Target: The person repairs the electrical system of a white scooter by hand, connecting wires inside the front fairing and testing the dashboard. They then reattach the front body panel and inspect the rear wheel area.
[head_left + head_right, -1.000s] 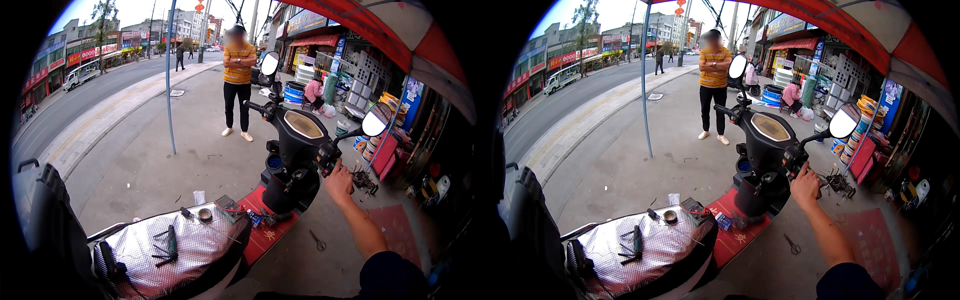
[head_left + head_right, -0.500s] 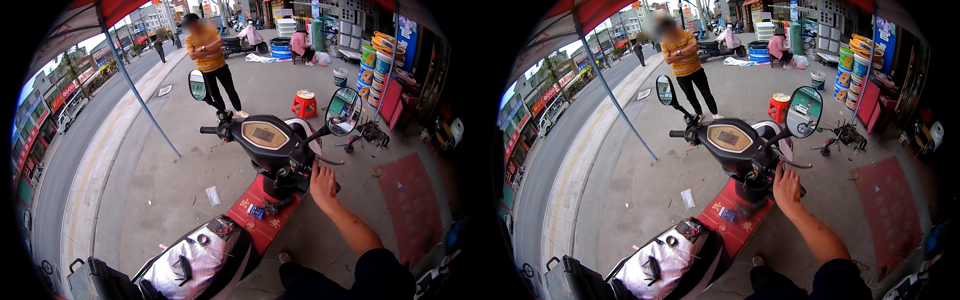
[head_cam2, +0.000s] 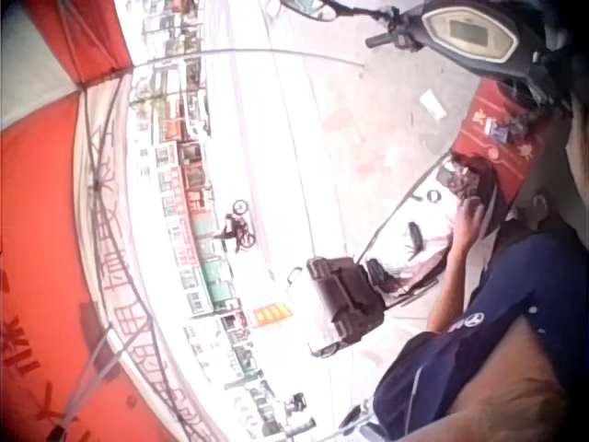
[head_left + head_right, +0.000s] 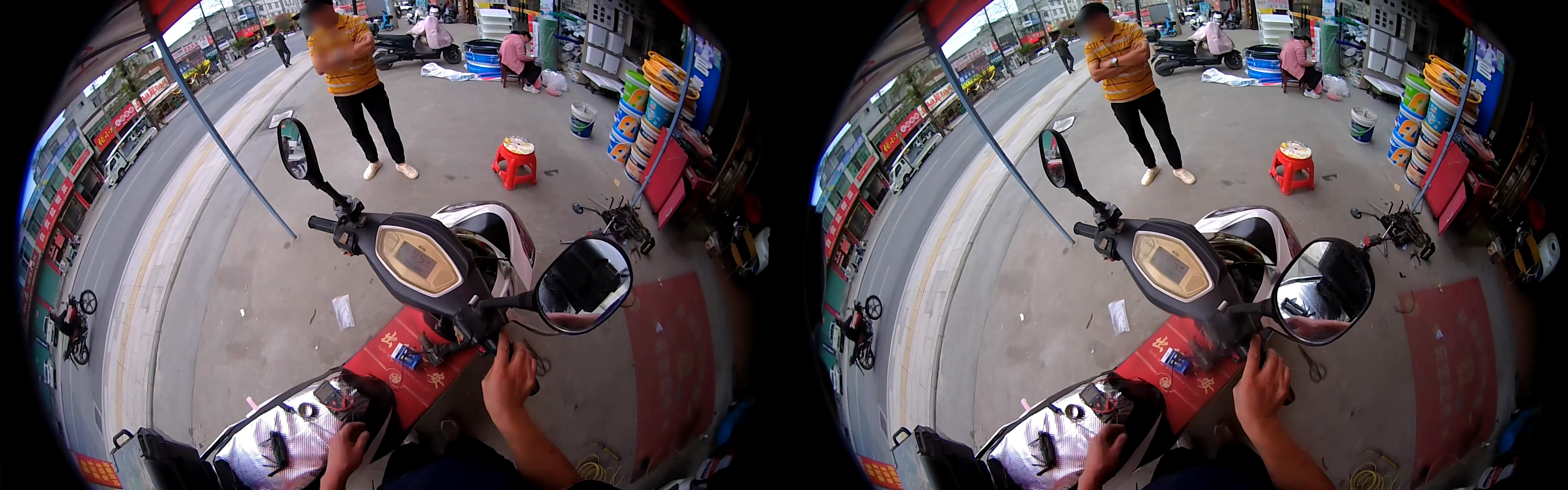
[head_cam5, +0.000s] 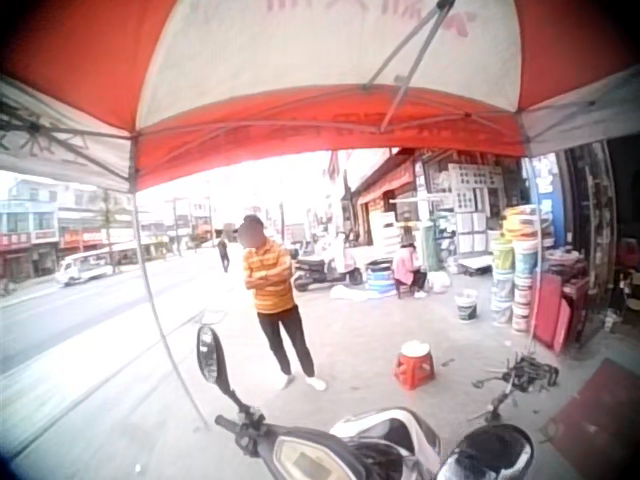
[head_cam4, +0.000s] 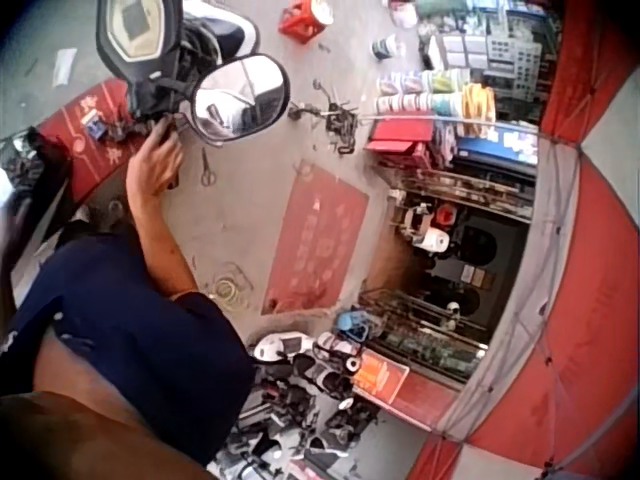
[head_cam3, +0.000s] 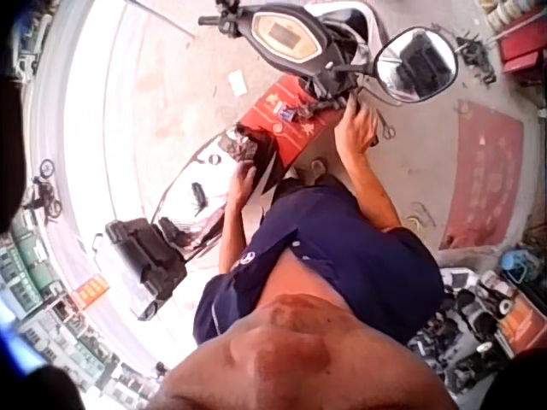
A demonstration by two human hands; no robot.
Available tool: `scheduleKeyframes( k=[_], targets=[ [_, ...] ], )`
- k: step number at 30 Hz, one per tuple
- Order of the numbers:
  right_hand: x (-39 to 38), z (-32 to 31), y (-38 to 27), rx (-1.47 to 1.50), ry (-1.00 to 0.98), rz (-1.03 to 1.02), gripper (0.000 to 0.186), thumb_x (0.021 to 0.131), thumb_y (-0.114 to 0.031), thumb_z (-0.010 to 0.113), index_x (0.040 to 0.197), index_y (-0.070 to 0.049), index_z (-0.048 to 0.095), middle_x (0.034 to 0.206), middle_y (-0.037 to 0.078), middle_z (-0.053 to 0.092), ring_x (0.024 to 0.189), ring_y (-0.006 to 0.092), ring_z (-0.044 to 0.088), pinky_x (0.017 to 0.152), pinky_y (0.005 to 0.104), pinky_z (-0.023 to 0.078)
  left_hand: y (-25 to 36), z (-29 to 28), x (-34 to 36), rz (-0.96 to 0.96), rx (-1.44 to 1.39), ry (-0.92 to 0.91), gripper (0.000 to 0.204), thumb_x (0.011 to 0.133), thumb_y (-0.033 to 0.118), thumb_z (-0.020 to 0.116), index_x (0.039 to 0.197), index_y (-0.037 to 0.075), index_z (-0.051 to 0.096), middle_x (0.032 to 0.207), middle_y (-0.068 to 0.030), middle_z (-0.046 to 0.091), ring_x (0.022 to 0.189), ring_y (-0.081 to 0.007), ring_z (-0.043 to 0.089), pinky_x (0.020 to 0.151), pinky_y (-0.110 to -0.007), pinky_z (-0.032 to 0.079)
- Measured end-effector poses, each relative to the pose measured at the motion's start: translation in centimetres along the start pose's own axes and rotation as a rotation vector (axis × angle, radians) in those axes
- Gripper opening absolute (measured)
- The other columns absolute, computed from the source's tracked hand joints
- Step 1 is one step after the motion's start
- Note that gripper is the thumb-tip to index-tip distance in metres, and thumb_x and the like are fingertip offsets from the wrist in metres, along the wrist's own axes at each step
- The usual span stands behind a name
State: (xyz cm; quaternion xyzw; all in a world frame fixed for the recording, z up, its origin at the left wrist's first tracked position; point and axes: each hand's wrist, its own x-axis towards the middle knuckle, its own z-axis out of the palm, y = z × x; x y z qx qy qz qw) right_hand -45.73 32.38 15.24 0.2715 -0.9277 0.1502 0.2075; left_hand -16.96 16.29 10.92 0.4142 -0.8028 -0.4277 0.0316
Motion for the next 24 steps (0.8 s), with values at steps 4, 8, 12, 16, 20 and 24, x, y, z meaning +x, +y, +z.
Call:
scheduleKeyframes(
  k=[4, 8, 12, 16, 20, 24],
  targets=[
    [0.1, -0.1, 0.0, -0.038, 0.065, -0.036, 0.059, 0.074, -0.002, 0.058, 0.132, -0.006, 0.048, 0.102, 0.019, 0.054, 0.092, 0.0336, 0.056, 0.081, 0.0431, 0.043, 5.3, -5.1, 8.2, 0.118, -0.056, 0.100, 0.023, 0.086, 0.015, 0.061, 0.103, -0.001, 0.063, 0.092, -0.0184, 0.067, 0.083, -0.0299, 0.067, 0.075, -0.036, 0.052],
    [-0.1, 0.6, -0.3, -0.087, 0.061, -0.052, 0.055, 0.076, -0.003, 0.058, 0.129, -0.008, 0.050, 0.102, 0.016, 0.054, 0.092, 0.0318, 0.055, 0.081, 0.0422, 0.042, 6.7, -8.6, 16.7, 0.434, 0.006, 0.272, 0.019, 0.085, 0.011, 0.061, 0.102, 0.000, 0.061, 0.092, -0.0161, 0.066, 0.078, -0.0279, 0.065, 0.069, -0.035, 0.052],
    [-0.2, 0.9, 0.4, -0.152, 0.127, -0.046, 0.053, 0.077, -0.005, 0.061, 0.129, -0.009, 0.050, 0.104, 0.014, 0.056, 0.093, 0.0318, 0.055, 0.082, 0.0427, 0.042, 10.1, -12.1, 24.6, 0.610, 0.047, 0.323, 0.018, 0.085, 0.010, 0.061, 0.100, 0.001, 0.060, 0.088, -0.0145, 0.065, 0.079, -0.0272, 0.064, 0.073, -0.037, 0.050],
    [0.6, -1.7, -0.5, -0.096, 0.022, -0.052, 0.053, 0.075, -0.013, 0.068, 0.125, -0.008, 0.052, 0.104, 0.015, 0.057, 0.092, 0.0329, 0.057, 0.083, 0.0434, 0.044, 9.7, -15.3, 34.4, 0.636, 0.142, 0.411, 0.019, 0.084, 0.011, 0.060, 0.100, 0.000, 0.062, 0.095, -0.0189, 0.066, 0.093, -0.0339, 0.063, 0.083, -0.041, 0.049],
    [1.5, -3.9, 0.5, -0.013, -0.311, 0.162, 0.051, 0.074, -0.021, 0.073, 0.117, -0.005, 0.054, 0.099, 0.016, 0.061, 0.093, 0.0336, 0.059, 0.081, 0.0446, 0.046, 12.7, -16.3, 41.8, 0.652, 0.243, 0.415, 0.025, 0.086, 0.012, 0.056, 0.108, 0.002, 0.061, 0.111, -0.0155, 0.064, 0.107, -0.0328, 0.057, 0.091, -0.040, 0.045],
    [2.7, -2.1, 2.6, 0.594, -0.868, 0.577, 0.031, 0.083, -0.025, 0.067, 0.100, 0.000, 0.060, 0.082, 0.009, 0.065, 0.070, 0.0197, 0.065, 0.065, 0.0338, 0.051, 15.2, -14.6, 46.0, 0.732, 0.324, 0.244, 0.031, 0.087, 0.019, 0.048, 0.112, 0.004, 0.059, 0.122, -0.0128, 0.059, 0.120, -0.0295, 0.050, 0.098, -0.040, 0.040]
  ],
)
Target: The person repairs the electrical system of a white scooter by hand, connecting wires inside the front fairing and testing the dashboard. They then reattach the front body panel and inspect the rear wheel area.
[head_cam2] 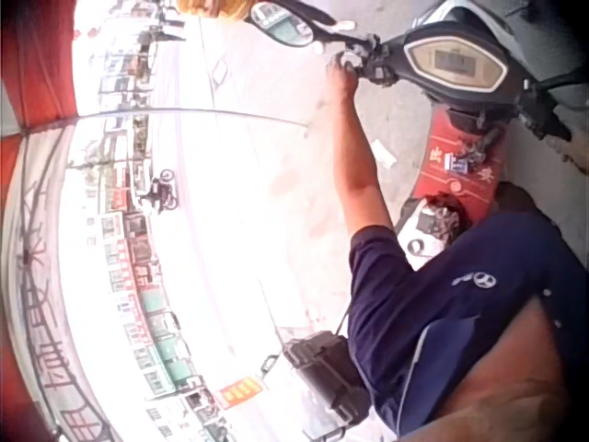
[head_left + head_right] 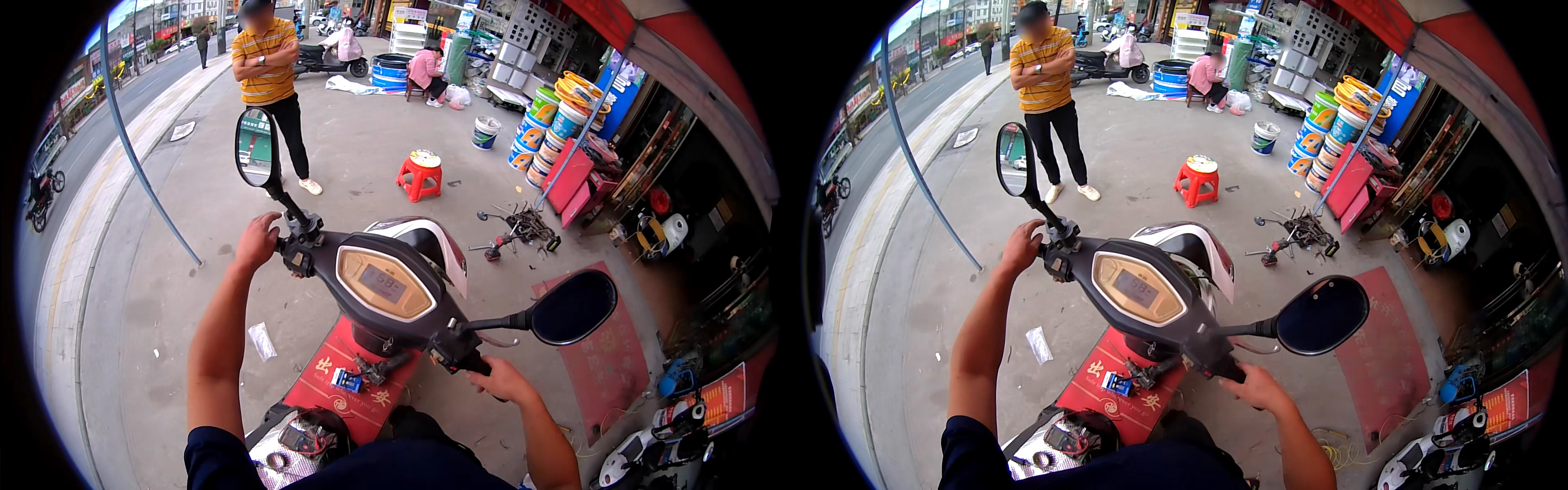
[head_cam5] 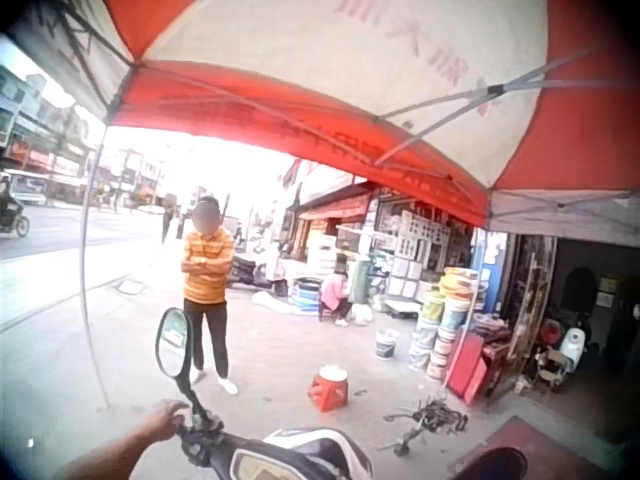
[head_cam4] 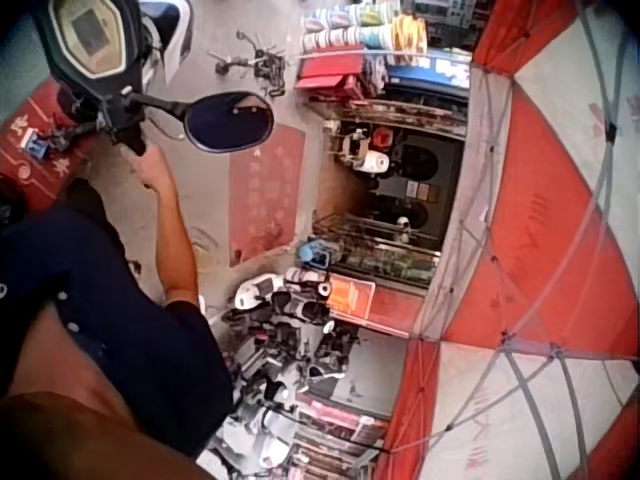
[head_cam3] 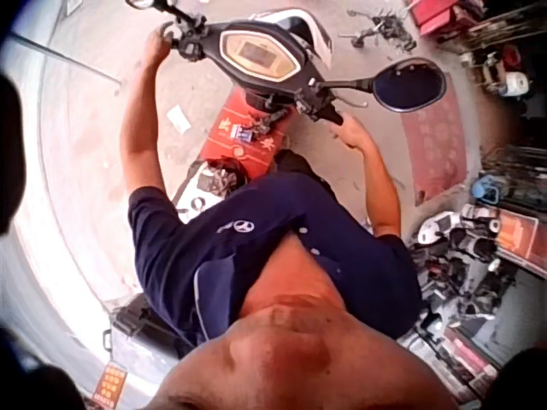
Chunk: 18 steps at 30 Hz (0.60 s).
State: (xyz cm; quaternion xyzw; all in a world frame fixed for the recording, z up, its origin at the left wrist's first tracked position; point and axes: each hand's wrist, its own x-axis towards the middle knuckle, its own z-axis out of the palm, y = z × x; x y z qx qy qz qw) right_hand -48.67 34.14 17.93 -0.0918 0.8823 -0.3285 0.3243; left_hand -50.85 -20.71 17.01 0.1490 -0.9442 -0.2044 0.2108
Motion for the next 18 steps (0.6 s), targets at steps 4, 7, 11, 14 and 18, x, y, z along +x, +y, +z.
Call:
scheduleKeyframes(
  k=[4, 7, 11, 14, 18],
  targets=[
    [0.4, -0.9, -0.9, 0.146, -0.166, 0.033, 0.026, 0.082, -0.023, 0.068, 0.093, -0.001, 0.060, 0.072, 0.006, 0.062, 0.060, 0.0136, 0.061, 0.054, 0.0271, 0.047, -1.7, 1.5, 2.1, 0.201, 0.195, -0.180, 0.036, 0.087, 0.022, 0.039, 0.113, 0.007, 0.058, 0.124, -0.0119, 0.058, 0.124, -0.0278, 0.047, 0.100, -0.043, 0.037],
    [0.3, -0.7, -1.8, 0.022, -0.054, 0.067, 0.031, 0.078, -0.023, 0.068, 0.095, 0.001, 0.059, 0.067, 0.006, 0.061, 0.054, 0.0139, 0.059, 0.051, 0.0289, 0.047, -0.8, -0.5, 2.5, 0.195, 0.120, -0.419, 0.036, 0.086, 0.020, 0.037, 0.113, 0.007, 0.057, 0.123, -0.0140, 0.058, 0.126, -0.0297, 0.045, 0.101, -0.045, 0.036],
    [0.4, -0.6, -2.9, -0.043, 0.049, 0.027, 0.026, 0.076, -0.019, 0.069, 0.089, 0.001, 0.060, 0.062, 0.007, 0.058, 0.047, 0.0142, 0.055, 0.045, 0.0302, 0.044, -4.1, 0.7, 4.2, 0.374, 0.330, -0.437, 0.032, 0.086, 0.024, 0.038, 0.101, 0.005, 0.059, 0.113, -0.0184, 0.061, 0.120, -0.0339, 0.049, 0.100, -0.044, 0.039],
    [0.7, -1.3, -2.3, 0.007, -0.051, 0.089, 0.026, 0.076, -0.020, 0.070, 0.088, 0.001, 0.059, 0.061, 0.007, 0.058, 0.047, 0.0142, 0.055, 0.046, 0.0300, 0.043, -1.8, 0.9, 3.4, 0.241, 0.246, -0.369, 0.033, 0.086, 0.027, 0.039, 0.082, 0.000, 0.059, 0.093, -0.0203, 0.061, 0.095, -0.0369, 0.056, 0.087, -0.044, 0.043],
    [1.4, -1.7, -2.6, 0.103, -0.158, 0.086, 0.025, 0.077, -0.019, 0.071, 0.086, 0.000, 0.056, 0.062, 0.005, 0.056, 0.048, 0.0122, 0.054, 0.047, 0.0283, 0.043, -3.9, 1.8, 3.0, 0.288, 0.225, -0.125, 0.028, 0.084, 0.026, 0.042, 0.075, 0.003, 0.056, 0.082, -0.0183, 0.059, 0.088, -0.0369, 0.055, 0.082, -0.045, 0.043]
  ],
)
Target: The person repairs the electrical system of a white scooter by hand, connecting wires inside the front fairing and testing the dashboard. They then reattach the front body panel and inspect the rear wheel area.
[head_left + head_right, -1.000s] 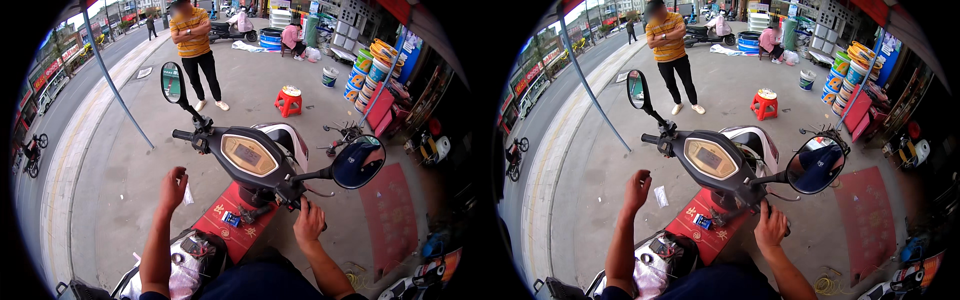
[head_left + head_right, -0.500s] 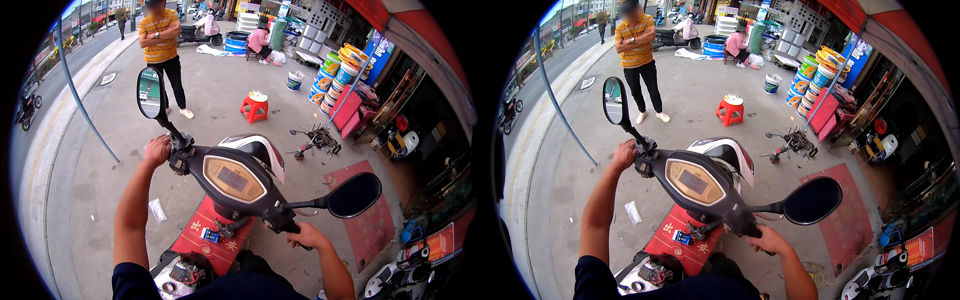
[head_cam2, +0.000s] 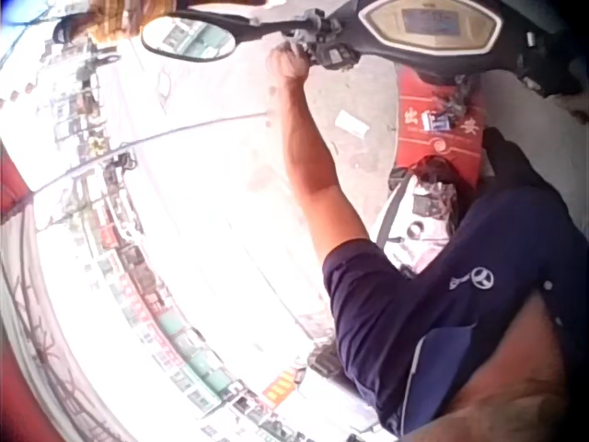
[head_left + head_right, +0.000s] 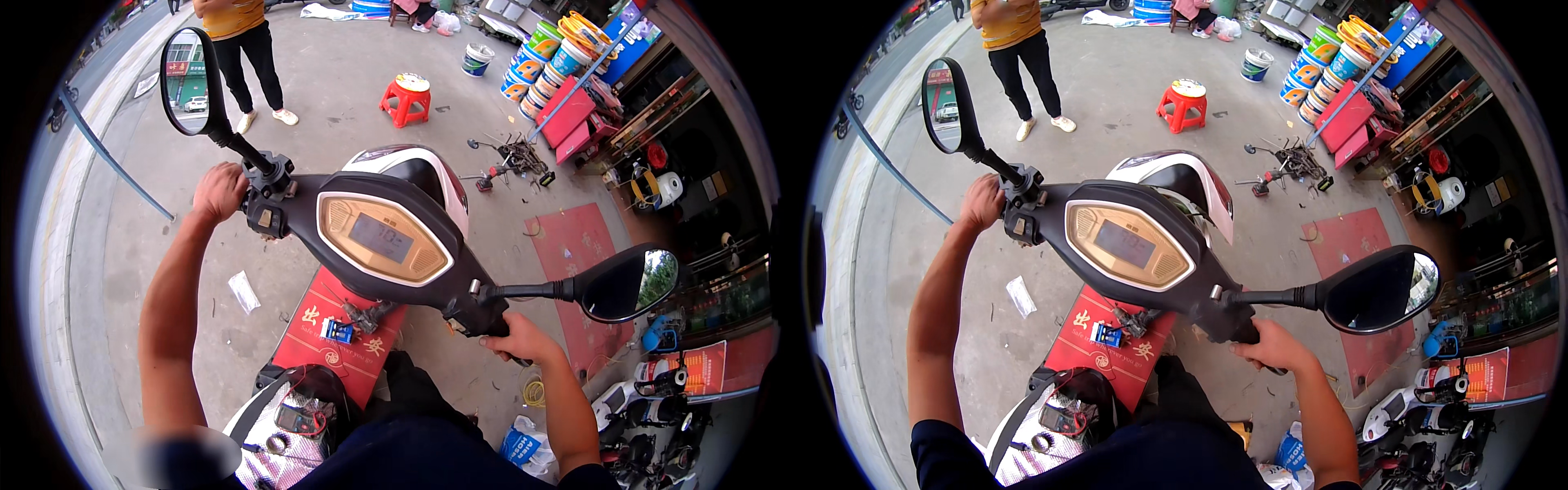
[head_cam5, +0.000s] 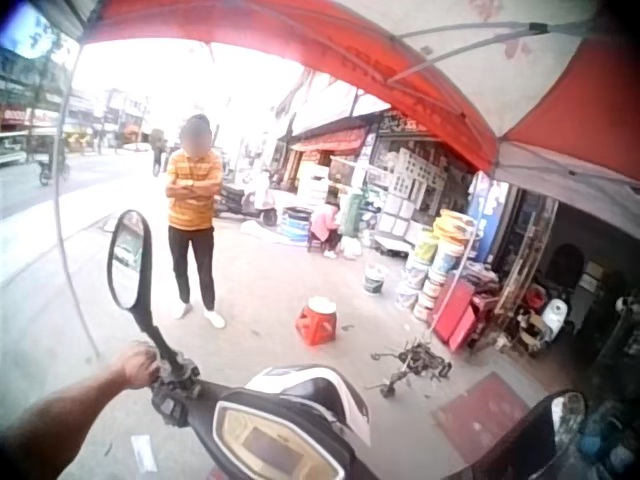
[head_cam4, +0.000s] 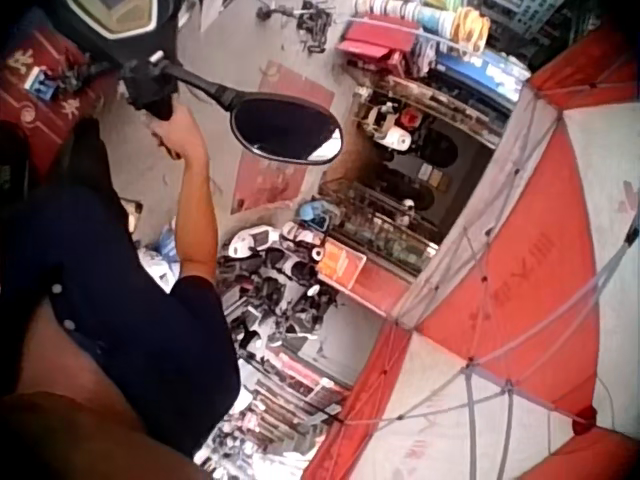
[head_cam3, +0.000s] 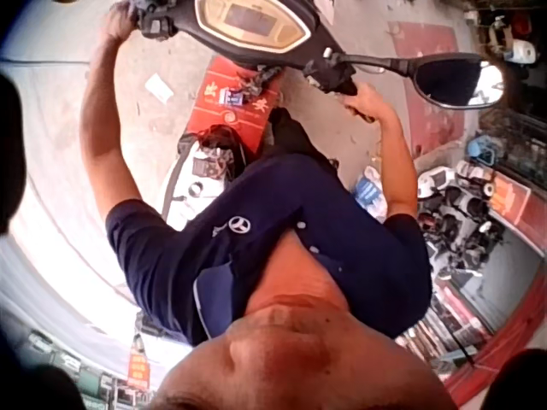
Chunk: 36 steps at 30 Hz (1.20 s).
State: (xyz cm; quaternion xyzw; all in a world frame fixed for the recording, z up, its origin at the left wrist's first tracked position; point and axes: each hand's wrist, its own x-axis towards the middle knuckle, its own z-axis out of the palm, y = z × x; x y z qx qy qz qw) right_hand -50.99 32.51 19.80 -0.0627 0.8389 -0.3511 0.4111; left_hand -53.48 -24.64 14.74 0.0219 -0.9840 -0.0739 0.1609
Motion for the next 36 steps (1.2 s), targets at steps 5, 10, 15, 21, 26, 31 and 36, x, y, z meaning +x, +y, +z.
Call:
scheduleKeyframes(
  k=[5, 10, 15, 21, 26, 31, 36],
  targets=[
    [0.0, -0.2, 0.1, 0.003, 0.006, -0.011, 0.026, 0.077, -0.017, 0.070, 0.089, 0.000, 0.055, 0.064, 0.004, 0.056, 0.051, 0.0113, 0.052, 0.049, 0.0267, 0.043, 1.4, -0.6, -0.1, -0.114, -0.031, 0.001, 0.031, 0.084, 0.027, 0.043, 0.075, 0.001, 0.056, 0.086, -0.0192, 0.060, 0.089, -0.0369, 0.055, 0.079, -0.046, 0.045],
    [-0.3, -0.3, -0.6, -0.055, 0.031, 0.013, 0.027, 0.076, -0.018, 0.069, 0.092, 0.000, 0.056, 0.065, 0.005, 0.057, 0.053, 0.0127, 0.054, 0.052, 0.0285, 0.045, 1.9, -1.7, -0.3, -0.121, 0.006, -0.106, 0.032, 0.085, 0.029, 0.043, 0.087, 0.003, 0.061, 0.098, -0.0189, 0.062, 0.101, -0.0347, 0.055, 0.086, -0.043, 0.044],
    [-0.7, 1.6, -0.1, -0.393, 0.368, -0.124, 0.037, 0.074, -0.022, 0.070, 0.103, -0.004, 0.055, 0.075, 0.011, 0.063, 0.067, 0.0260, 0.063, 0.060, 0.0391, 0.050, 1.3, -0.9, -0.6, -0.031, -0.029, 0.064, 0.041, 0.084, 0.030, 0.044, 0.113, 0.006, 0.060, 0.121, -0.0189, 0.058, 0.115, -0.0331, 0.051, 0.097, -0.039, 0.041],
    [-0.5, 4.8, 1.4, -0.801, 0.806, -0.119, 0.044, 0.071, -0.025, 0.073, 0.106, -0.008, 0.052, 0.083, 0.014, 0.065, 0.077, 0.0342, 0.065, 0.063, 0.0453, 0.050, 2.1, -1.9, -0.3, -0.114, -0.052, -0.123, 0.042, 0.082, 0.029, 0.045, 0.114, 0.007, 0.059, 0.121, -0.0170, 0.058, 0.114, -0.0347, 0.052, 0.098, -0.041, 0.041],
    [-0.2, 4.8, 1.9, -0.804, 0.851, -0.152, 0.048, 0.067, -0.024, 0.075, 0.107, -0.009, 0.054, 0.085, 0.010, 0.066, 0.077, 0.0319, 0.065, 0.061, 0.0445, 0.049, -0.2, -0.8, 0.1, -0.121, -0.099, -0.203, 0.040, 0.082, 0.028, 0.043, 0.110, 0.005, 0.060, 0.118, -0.0182, 0.059, 0.111, -0.0357, 0.053, 0.096, -0.041, 0.041],
    [-0.2, 4.9, 1.9, -0.809, 0.843, -0.115, 0.047, 0.067, -0.024, 0.075, 0.107, -0.009, 0.054, 0.084, 0.010, 0.065, 0.079, 0.0324, 0.064, 0.063, 0.0447, 0.049, 0.4, -1.2, 0.4, -0.048, -0.007, -0.271, 0.040, 0.085, 0.029, 0.039, 0.109, 0.004, 0.059, 0.118, -0.0198, 0.058, 0.111, -0.0362, 0.052, 0.096, -0.041, 0.041],
    [-0.2, 4.7, 1.7, -0.806, 0.827, -0.103, 0.047, 0.068, -0.025, 0.074, 0.107, -0.009, 0.053, 0.084, 0.011, 0.065, 0.080, 0.0328, 0.064, 0.064, 0.0451, 0.049, 1.1, -1.8, 0.4, -0.020, 0.052, -0.294, 0.039, 0.087, 0.028, 0.037, 0.106, 0.002, 0.059, 0.116, -0.0211, 0.057, 0.110, -0.0371, 0.052, 0.096, -0.042, 0.040]
  ],
)
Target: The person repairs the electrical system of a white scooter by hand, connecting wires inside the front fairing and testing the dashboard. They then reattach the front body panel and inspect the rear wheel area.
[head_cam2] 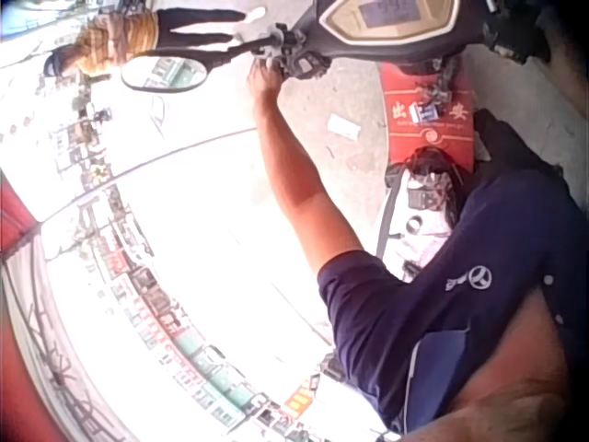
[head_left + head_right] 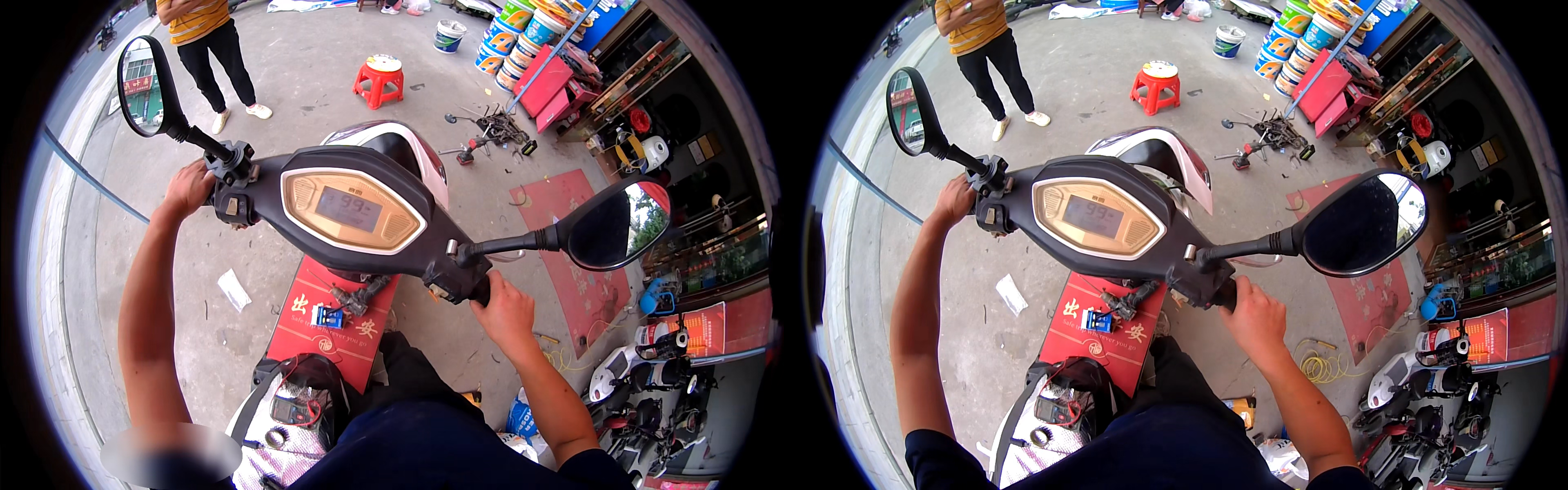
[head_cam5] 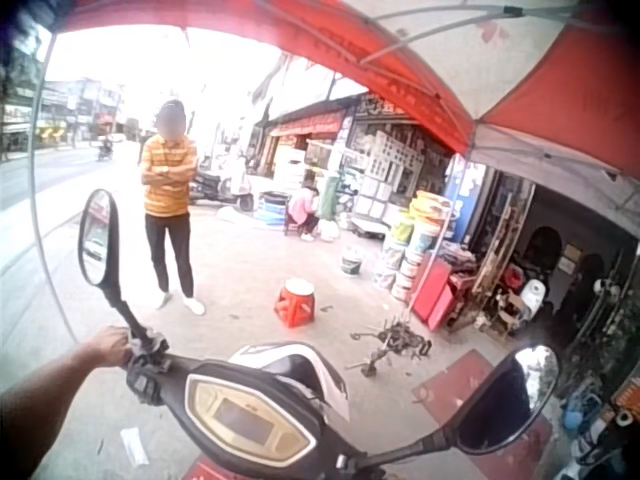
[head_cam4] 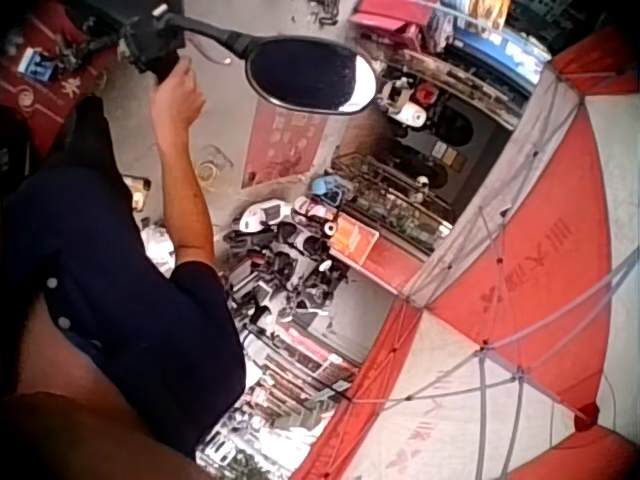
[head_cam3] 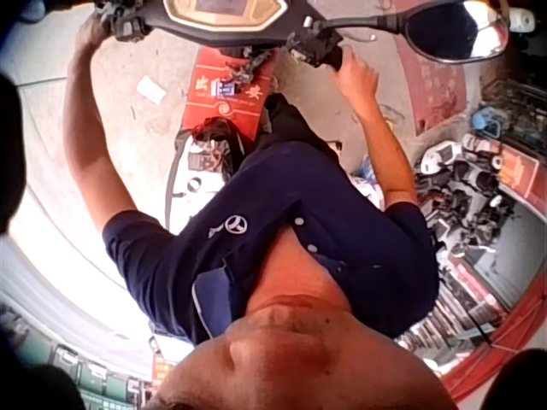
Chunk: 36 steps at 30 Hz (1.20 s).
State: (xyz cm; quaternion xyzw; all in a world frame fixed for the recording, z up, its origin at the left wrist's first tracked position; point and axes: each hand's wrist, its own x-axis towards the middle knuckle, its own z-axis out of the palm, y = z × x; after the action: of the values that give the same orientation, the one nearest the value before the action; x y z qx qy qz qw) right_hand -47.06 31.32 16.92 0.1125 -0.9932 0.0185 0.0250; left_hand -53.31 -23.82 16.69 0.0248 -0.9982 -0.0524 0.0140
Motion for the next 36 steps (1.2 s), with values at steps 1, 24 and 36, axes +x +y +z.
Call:
scheduleKeyframes(
  k=[1, 24, 36],
  targets=[
    [0.0, 0.0, 0.0, 0.004, -0.001, -0.002, 0.047, 0.068, -0.026, 0.074, 0.107, -0.009, 0.053, 0.084, 0.011, 0.065, 0.079, 0.0330, 0.064, 0.064, 0.0452, 0.049, -0.3, 0.3, -0.1, 0.017, -0.005, 0.029, 0.039, 0.087, 0.028, 0.036, 0.105, 0.001, 0.059, 0.116, -0.0212, 0.057, 0.110, -0.0373, 0.052, 0.096, -0.042, 0.040],
    [3.8, -2.3, 1.6, 0.728, -0.714, 0.044, 0.034, 0.076, -0.023, 0.075, 0.096, 0.001, 0.059, 0.077, 0.004, 0.062, 0.060, 0.0120, 0.056, 0.056, 0.0280, 0.048, 0.0, 1.2, -0.4, -0.059, 0.004, 0.286, 0.034, 0.085, 0.029, 0.039, 0.077, 0.001, 0.057, 0.086, -0.0211, 0.061, 0.091, -0.0375, 0.055, 0.082, -0.046, 0.044],
    [3.9, -2.8, 2.1, 0.588, -0.575, -0.048, 0.040, 0.073, -0.027, 0.072, 0.097, 0.003, 0.063, 0.082, 0.014, 0.066, 0.078, 0.0250, 0.063, 0.074, 0.0358, 0.048, -0.2, 2.5, -1.1, -0.053, 0.402, 0.213, 0.017, 0.089, 0.021, 0.045, 0.097, 0.011, 0.056, 0.103, -0.0065, 0.058, 0.108, -0.0274, 0.055, 0.087, -0.040, 0.045]
  ],
)
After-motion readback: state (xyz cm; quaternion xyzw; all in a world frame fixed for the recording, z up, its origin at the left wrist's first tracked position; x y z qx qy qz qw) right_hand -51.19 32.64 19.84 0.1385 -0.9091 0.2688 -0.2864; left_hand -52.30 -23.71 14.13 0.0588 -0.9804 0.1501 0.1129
